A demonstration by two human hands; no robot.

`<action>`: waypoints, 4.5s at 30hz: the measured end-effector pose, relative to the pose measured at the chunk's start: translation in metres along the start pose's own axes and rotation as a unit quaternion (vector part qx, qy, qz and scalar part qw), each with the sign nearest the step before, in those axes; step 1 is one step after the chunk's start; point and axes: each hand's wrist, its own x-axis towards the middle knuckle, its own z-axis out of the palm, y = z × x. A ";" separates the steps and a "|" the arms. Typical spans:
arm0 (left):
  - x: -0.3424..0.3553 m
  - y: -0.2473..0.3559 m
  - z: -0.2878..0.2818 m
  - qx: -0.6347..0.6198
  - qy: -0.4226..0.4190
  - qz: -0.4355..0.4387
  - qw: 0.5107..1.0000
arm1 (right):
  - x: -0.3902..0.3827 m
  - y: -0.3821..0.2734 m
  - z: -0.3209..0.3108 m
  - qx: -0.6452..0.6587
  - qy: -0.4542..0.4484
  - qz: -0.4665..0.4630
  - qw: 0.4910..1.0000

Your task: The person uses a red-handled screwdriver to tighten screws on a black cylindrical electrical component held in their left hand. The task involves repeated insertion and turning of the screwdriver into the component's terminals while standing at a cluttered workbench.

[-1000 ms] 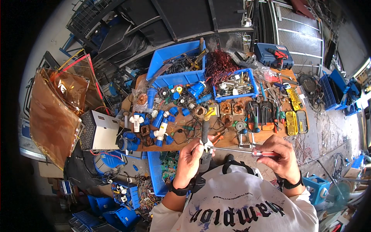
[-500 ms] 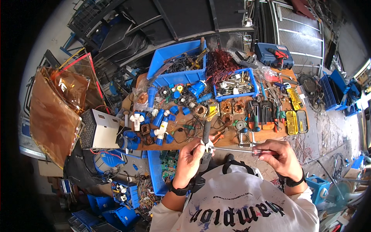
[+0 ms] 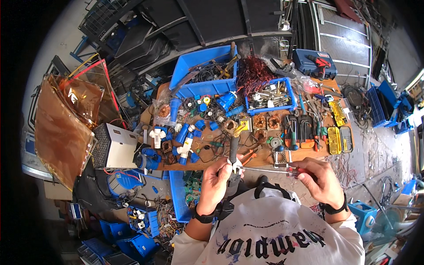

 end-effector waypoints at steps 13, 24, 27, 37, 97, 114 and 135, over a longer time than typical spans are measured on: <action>0.004 0.000 0.002 -0.008 0.006 -0.015 1.000 | 0.002 0.004 0.007 0.023 0.060 -0.046 0.997; 0.011 0.000 0.004 -0.014 0.007 -0.019 1.000 | 0.008 0.006 -0.006 0.046 -0.010 0.023 0.999; 0.011 0.002 0.004 -0.005 0.012 -0.030 0.999 | 0.010 0.011 -0.004 0.100 -0.032 0.042 0.994; 0.003 -0.003 -0.026 -0.003 0.038 -0.039 0.999 | 0.026 0.009 0.026 -0.042 0.050 -0.082 0.995; -0.011 0.016 -0.265 -0.058 -0.054 -0.071 0.994 | 0.090 -0.131 0.226 -0.022 0.028 0.109 0.993; -0.019 0.022 -0.278 -0.064 -0.023 -0.077 0.995 | 0.102 -0.135 0.237 -0.093 0.083 -0.026 0.992; -0.029 0.019 -0.279 -0.071 -0.020 -0.083 0.994 | 0.094 -0.133 0.241 -0.134 0.079 -0.048 0.987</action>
